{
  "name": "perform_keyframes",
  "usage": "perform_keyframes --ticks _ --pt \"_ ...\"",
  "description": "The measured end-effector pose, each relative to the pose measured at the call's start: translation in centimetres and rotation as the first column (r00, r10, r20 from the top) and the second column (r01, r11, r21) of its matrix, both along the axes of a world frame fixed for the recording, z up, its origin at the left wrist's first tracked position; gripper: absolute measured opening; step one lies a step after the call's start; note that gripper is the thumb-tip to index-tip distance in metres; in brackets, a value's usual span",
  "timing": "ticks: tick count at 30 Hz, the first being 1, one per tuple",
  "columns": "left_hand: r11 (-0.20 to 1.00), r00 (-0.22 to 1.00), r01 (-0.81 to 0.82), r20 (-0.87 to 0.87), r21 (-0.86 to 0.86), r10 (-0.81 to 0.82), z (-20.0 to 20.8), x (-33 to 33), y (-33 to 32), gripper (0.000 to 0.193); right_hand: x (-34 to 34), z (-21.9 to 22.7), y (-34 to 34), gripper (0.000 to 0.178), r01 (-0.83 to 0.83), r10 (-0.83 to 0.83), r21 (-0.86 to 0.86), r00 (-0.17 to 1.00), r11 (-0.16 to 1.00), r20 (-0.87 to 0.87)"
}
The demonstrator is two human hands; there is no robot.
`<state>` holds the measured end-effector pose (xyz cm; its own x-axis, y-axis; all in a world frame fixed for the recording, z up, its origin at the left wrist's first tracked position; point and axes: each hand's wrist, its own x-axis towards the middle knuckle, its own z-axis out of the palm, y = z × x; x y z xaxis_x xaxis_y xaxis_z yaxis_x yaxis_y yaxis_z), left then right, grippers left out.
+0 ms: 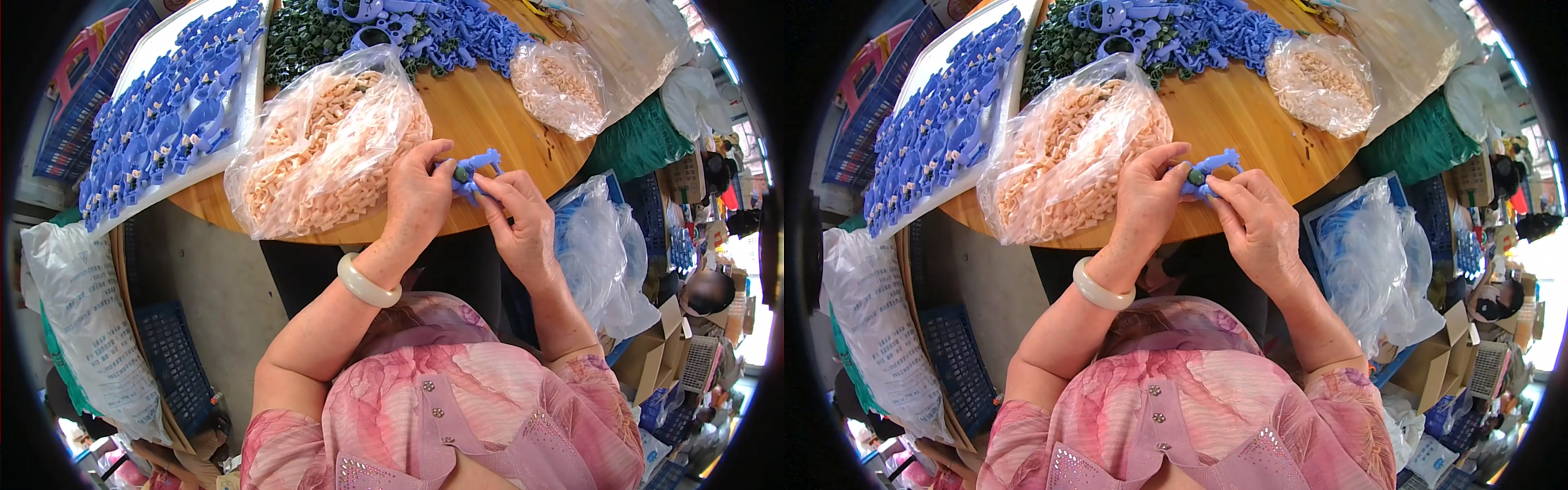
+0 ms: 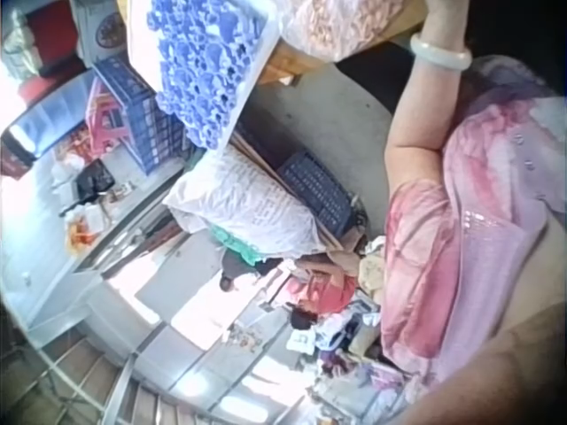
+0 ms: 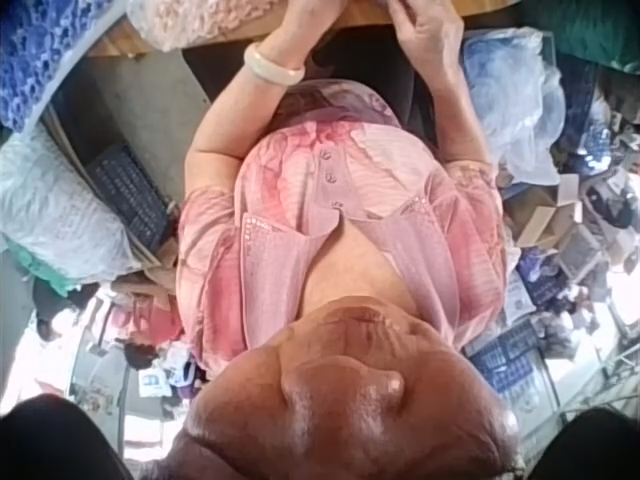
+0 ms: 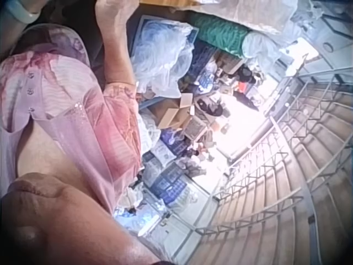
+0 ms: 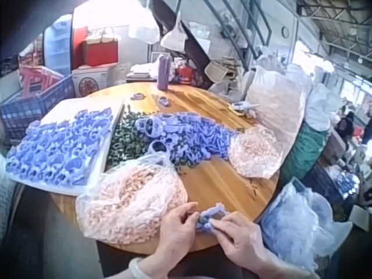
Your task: Assembling small plastic components into blue frames.
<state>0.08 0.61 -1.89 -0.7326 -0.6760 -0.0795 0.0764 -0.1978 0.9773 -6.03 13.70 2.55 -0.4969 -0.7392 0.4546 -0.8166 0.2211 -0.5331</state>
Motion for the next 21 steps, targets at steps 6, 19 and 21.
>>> perform_keyframes --ticks 6,19,21 --pt "0.999 1.000 0.006 0.004 0.043 -0.007 0.4 0.1 0.0 0.025 0.0 -0.4 -0.1 0.023 -0.007 0.007 -0.008 1.000 1.000 0.015" --pt "0.982 0.997 0.041 -0.068 0.182 -0.028 1.7 0.7 0.0 0.025 -2.4 0.1 1.1 0.023 0.094 -0.072 -0.144 0.986 0.985 0.148" --pt "0.976 0.994 0.068 -0.095 0.205 -0.050 1.9 0.7 -0.1 0.024 -4.3 -0.6 1.2 0.028 0.199 -0.161 -0.145 0.958 0.969 0.236"
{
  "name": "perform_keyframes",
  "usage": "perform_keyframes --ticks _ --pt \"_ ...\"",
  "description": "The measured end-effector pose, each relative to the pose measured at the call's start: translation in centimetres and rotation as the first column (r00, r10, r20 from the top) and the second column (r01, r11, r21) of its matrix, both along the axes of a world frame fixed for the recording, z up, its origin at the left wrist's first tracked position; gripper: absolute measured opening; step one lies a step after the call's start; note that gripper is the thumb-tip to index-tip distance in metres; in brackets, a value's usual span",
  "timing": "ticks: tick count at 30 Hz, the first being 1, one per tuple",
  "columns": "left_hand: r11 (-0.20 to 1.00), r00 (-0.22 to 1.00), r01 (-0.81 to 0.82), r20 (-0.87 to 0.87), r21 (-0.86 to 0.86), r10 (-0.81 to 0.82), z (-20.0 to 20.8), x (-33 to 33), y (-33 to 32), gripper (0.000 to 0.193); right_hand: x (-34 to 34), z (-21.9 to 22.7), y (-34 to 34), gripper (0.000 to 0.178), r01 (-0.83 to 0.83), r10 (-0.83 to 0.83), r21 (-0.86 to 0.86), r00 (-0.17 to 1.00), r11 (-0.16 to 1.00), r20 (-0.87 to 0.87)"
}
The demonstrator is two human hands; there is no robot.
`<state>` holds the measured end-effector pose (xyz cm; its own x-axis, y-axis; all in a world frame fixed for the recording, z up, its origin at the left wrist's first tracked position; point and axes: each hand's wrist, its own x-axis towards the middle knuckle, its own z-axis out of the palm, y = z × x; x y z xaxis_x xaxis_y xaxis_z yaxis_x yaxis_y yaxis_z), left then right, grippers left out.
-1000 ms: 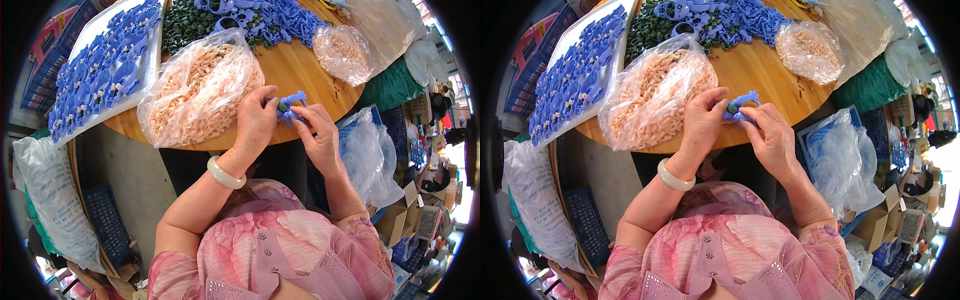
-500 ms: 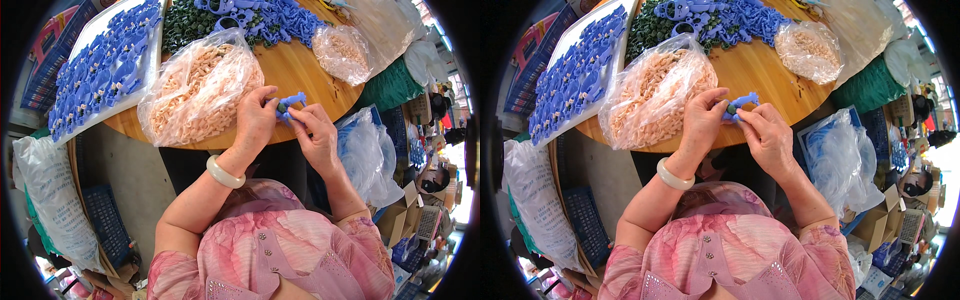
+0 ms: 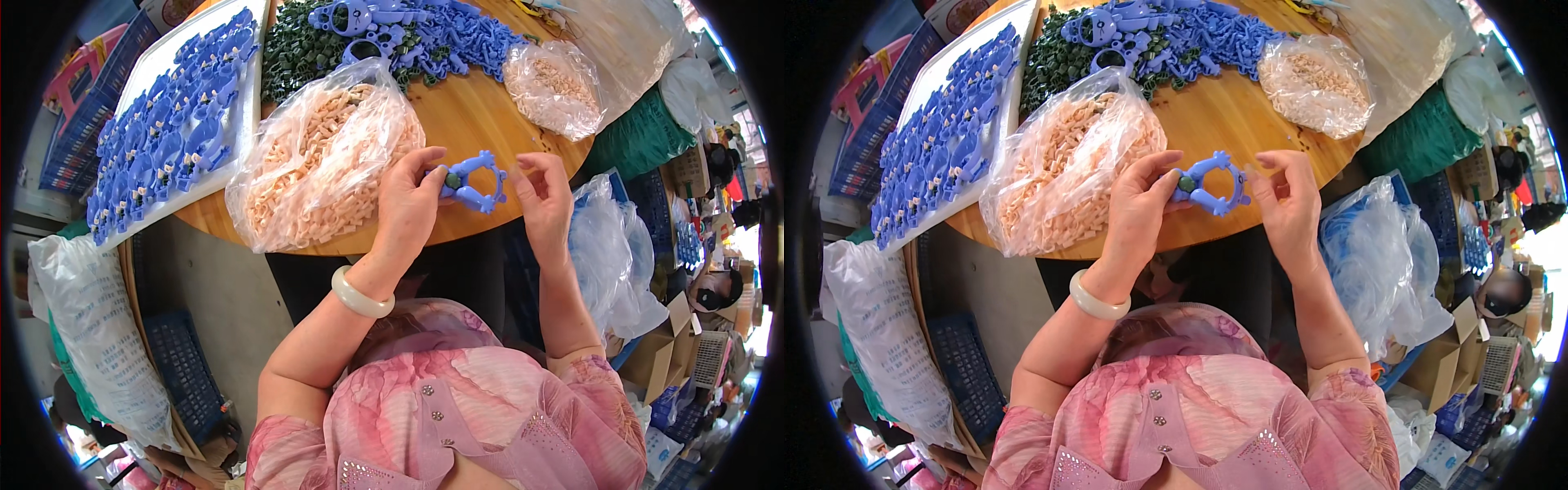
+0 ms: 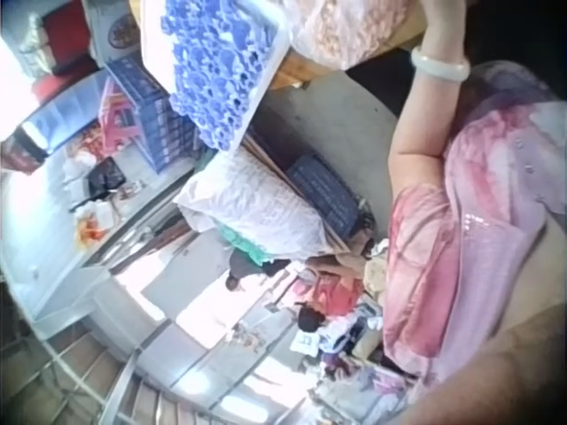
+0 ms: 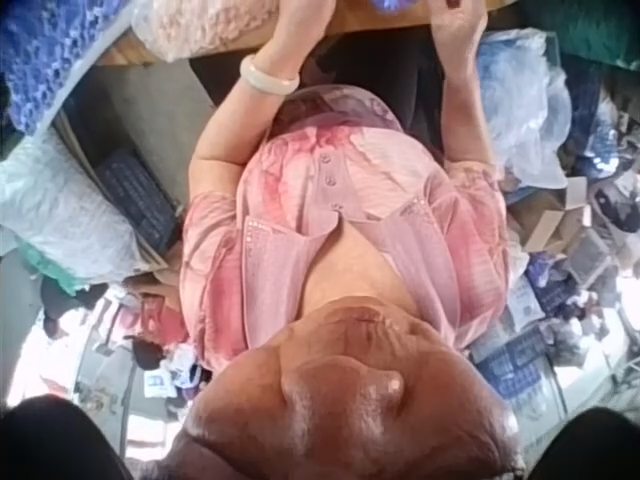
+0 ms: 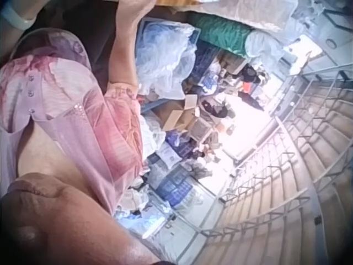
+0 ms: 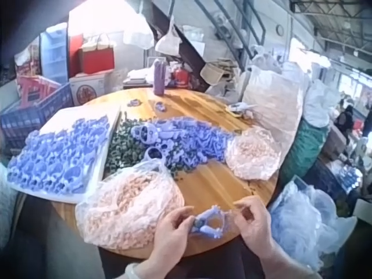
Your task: Assembling small plastic components into blue frames.
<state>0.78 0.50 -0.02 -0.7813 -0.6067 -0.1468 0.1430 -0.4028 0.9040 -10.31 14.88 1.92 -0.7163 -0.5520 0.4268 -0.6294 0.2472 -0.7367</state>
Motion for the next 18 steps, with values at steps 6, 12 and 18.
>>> perform_keyframes --ticks 6,12,18 --pt "0.997 0.996 0.071 -0.060 0.004 -0.071 -0.2 0.6 -0.5 0.024 -1.3 -0.2 -0.4 0.032 -0.264 0.291 -0.142 0.698 0.954 0.654" --pt "0.971 0.991 0.109 -0.053 -0.215 -0.123 0.5 1.1 -0.8 0.028 -2.2 -0.5 -0.5 0.027 -0.193 0.419 -0.373 0.447 0.908 0.790" --pt "0.836 0.992 0.025 -0.093 -0.548 -0.090 1.1 1.7 -0.4 0.046 -2.8 -0.2 -1.0 0.025 -0.123 0.577 -0.566 0.255 0.815 0.776"
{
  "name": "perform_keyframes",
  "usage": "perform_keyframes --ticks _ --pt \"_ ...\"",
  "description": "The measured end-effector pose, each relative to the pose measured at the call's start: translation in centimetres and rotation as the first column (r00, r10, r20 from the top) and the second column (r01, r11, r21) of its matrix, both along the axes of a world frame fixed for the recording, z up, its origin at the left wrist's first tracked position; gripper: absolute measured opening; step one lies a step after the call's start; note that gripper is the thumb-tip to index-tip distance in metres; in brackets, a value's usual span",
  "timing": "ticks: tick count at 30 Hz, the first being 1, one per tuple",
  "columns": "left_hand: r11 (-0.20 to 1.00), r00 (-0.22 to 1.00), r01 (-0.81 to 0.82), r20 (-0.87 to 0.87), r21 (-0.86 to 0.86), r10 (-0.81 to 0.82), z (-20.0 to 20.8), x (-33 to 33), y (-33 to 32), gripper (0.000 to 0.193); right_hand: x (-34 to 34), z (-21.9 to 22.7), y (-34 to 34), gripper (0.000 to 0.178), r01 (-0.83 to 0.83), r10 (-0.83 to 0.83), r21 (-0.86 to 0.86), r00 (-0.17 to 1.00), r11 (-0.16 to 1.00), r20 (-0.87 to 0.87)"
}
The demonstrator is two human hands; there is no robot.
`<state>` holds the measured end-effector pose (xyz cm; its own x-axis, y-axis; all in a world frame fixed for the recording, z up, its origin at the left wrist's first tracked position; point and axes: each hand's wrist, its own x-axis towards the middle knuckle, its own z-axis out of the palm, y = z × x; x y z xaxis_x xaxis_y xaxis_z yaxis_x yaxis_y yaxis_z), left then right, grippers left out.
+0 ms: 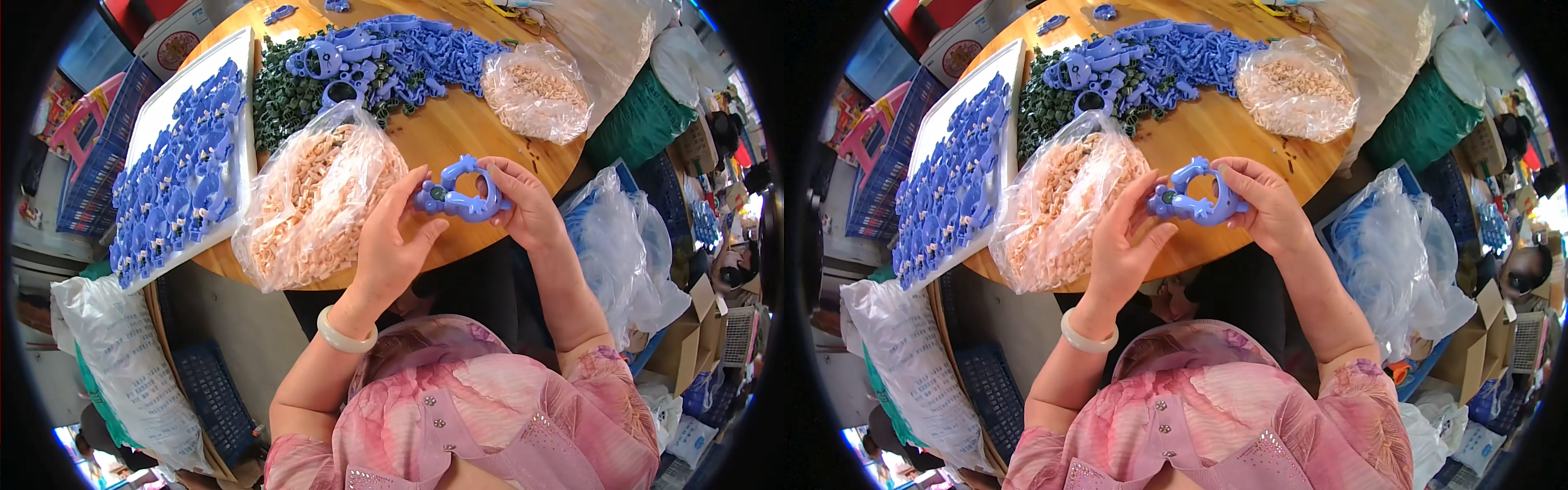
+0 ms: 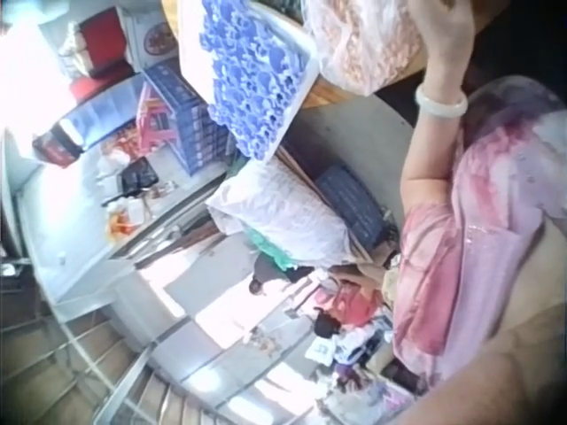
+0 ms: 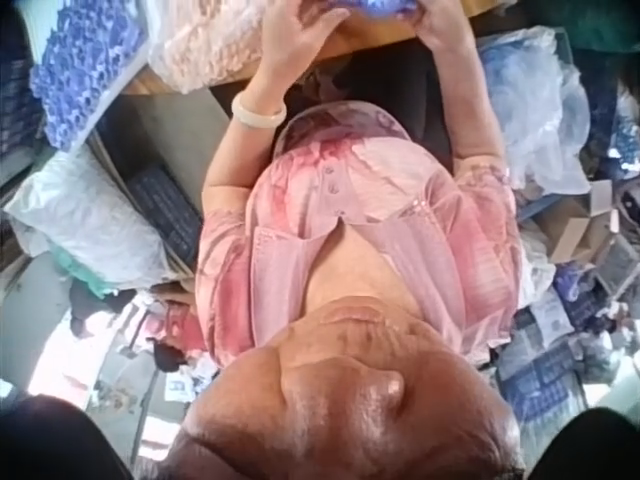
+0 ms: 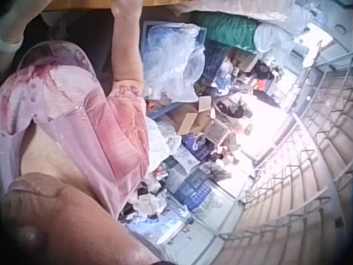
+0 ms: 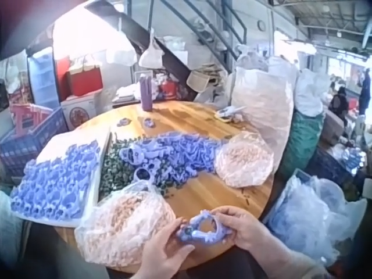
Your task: Assembling small plastic components into blue frames.
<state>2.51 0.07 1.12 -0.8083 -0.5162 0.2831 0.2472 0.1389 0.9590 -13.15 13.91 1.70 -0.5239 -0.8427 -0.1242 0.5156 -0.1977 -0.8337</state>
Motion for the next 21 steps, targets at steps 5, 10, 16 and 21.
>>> perform_keyframes --ticks 5,10,16,21 --pt "0.790 0.978 -0.205 -0.092 -0.578 0.187 0.3 -0.3 -0.3 0.050 0.2 0.5 -0.4 0.027 -0.017 0.018 -0.022 0.997 1.000 0.069" --pt "0.730 0.979 -0.205 -0.149 -0.652 0.141 0.9 -0.3 -0.5 0.047 0.2 0.6 -0.5 0.027 -0.033 0.036 -0.024 0.988 0.999 0.150" --pt "0.647 0.966 -0.259 -0.206 -0.717 0.157 0.6 0.0 -0.7 0.038 0.3 0.3 -0.6 0.028 -0.044 0.053 -0.045 0.974 0.998 0.222" --pt "0.647 0.948 -0.319 -0.247 -0.693 0.203 0.8 0.0 -1.1 0.029 0.9 0.7 -1.2 0.032 -0.022 0.020 0.012 0.984 1.000 0.178"
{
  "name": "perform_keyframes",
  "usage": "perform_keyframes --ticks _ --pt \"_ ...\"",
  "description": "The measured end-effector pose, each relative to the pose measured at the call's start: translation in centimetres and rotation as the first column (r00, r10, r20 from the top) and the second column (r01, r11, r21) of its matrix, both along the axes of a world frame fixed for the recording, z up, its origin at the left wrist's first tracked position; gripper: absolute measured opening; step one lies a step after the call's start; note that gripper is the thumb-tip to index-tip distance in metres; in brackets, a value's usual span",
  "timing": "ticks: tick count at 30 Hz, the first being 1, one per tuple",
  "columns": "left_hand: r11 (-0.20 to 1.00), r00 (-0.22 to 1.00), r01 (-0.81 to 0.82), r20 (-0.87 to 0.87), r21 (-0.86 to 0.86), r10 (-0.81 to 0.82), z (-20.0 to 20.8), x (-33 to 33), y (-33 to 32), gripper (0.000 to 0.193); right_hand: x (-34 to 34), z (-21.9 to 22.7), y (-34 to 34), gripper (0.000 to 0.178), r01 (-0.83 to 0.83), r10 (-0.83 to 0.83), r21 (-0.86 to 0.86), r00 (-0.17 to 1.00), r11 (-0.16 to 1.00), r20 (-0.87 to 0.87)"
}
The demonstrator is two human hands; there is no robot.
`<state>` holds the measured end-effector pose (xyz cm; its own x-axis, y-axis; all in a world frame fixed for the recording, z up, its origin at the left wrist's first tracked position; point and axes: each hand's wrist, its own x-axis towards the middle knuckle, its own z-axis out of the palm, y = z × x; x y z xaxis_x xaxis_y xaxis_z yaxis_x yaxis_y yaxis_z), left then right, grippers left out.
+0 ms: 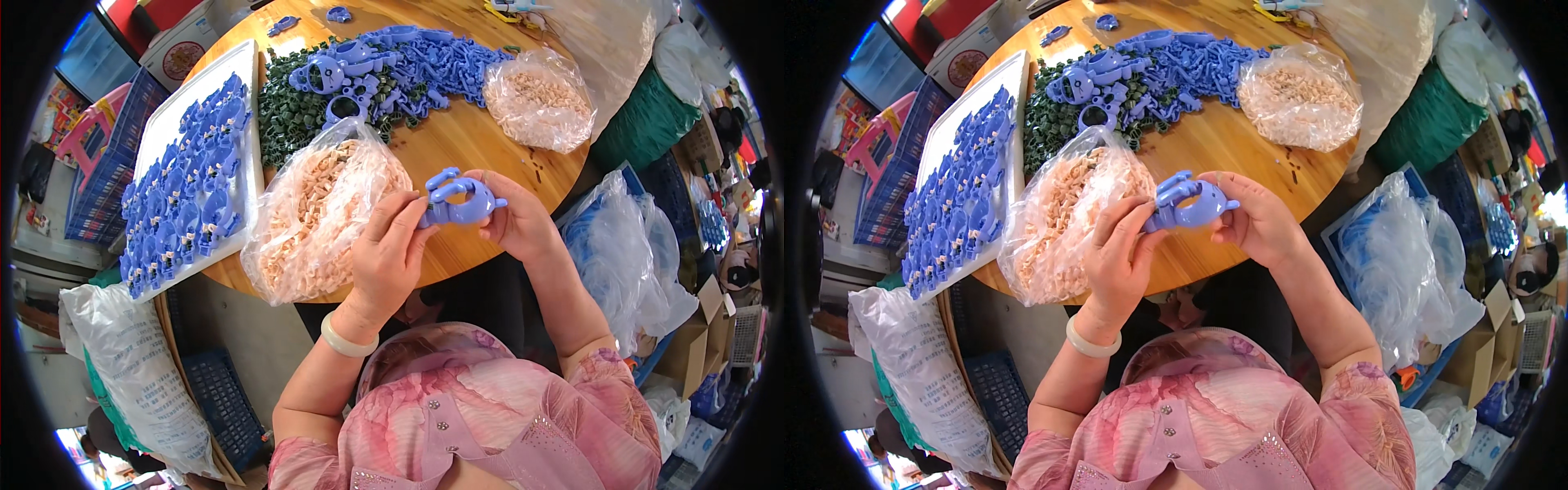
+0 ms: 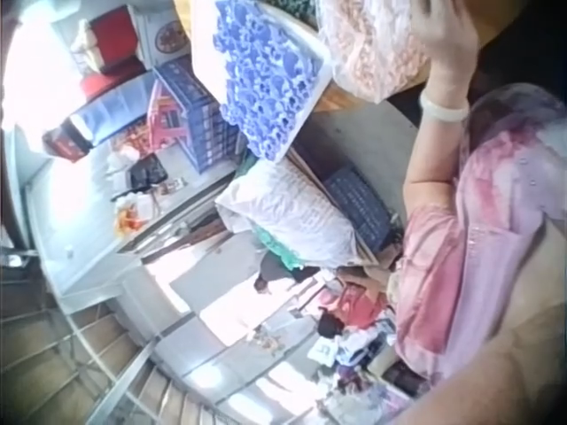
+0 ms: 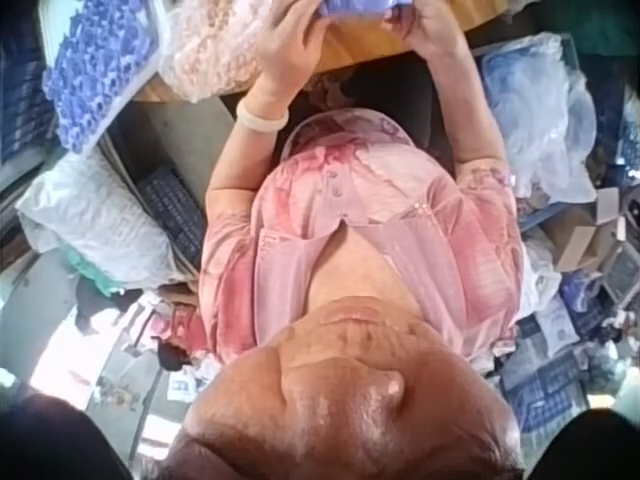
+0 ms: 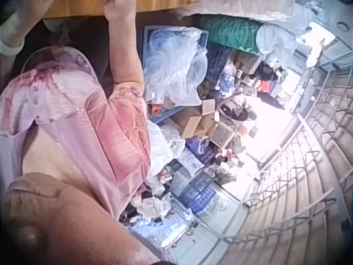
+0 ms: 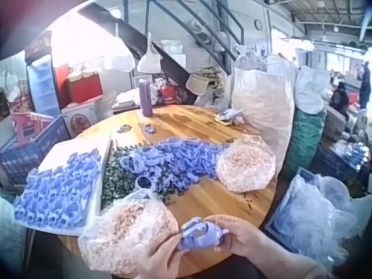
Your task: Assembling small plastic components into blue frames.
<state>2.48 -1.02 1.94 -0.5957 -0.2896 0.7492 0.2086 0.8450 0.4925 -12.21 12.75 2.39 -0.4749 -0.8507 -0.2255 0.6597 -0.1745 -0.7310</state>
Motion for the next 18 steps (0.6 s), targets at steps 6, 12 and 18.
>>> perform_keyframes --ticks 6,12,18 --pt "0.578 0.972 -0.023 0.154 0.816 -0.179 0.0 0.4 -1.5 0.024 -0.9 -0.5 0.1 0.033 -0.063 0.069 0.031 0.961 0.998 -0.268" --pt "-0.007 0.918 0.157 -0.148 0.988 -0.368 3.5 0.8 -3.4 0.024 -1.4 -1.0 -0.9 0.024 0.086 0.004 0.144 0.848 0.986 -0.530" --pt "0.114 0.941 0.154 -0.110 0.981 -0.320 5.9 2.5 -7.1 0.024 -0.4 -3.0 -1.0 0.012 0.220 0.077 0.239 0.565 0.946 -0.822"
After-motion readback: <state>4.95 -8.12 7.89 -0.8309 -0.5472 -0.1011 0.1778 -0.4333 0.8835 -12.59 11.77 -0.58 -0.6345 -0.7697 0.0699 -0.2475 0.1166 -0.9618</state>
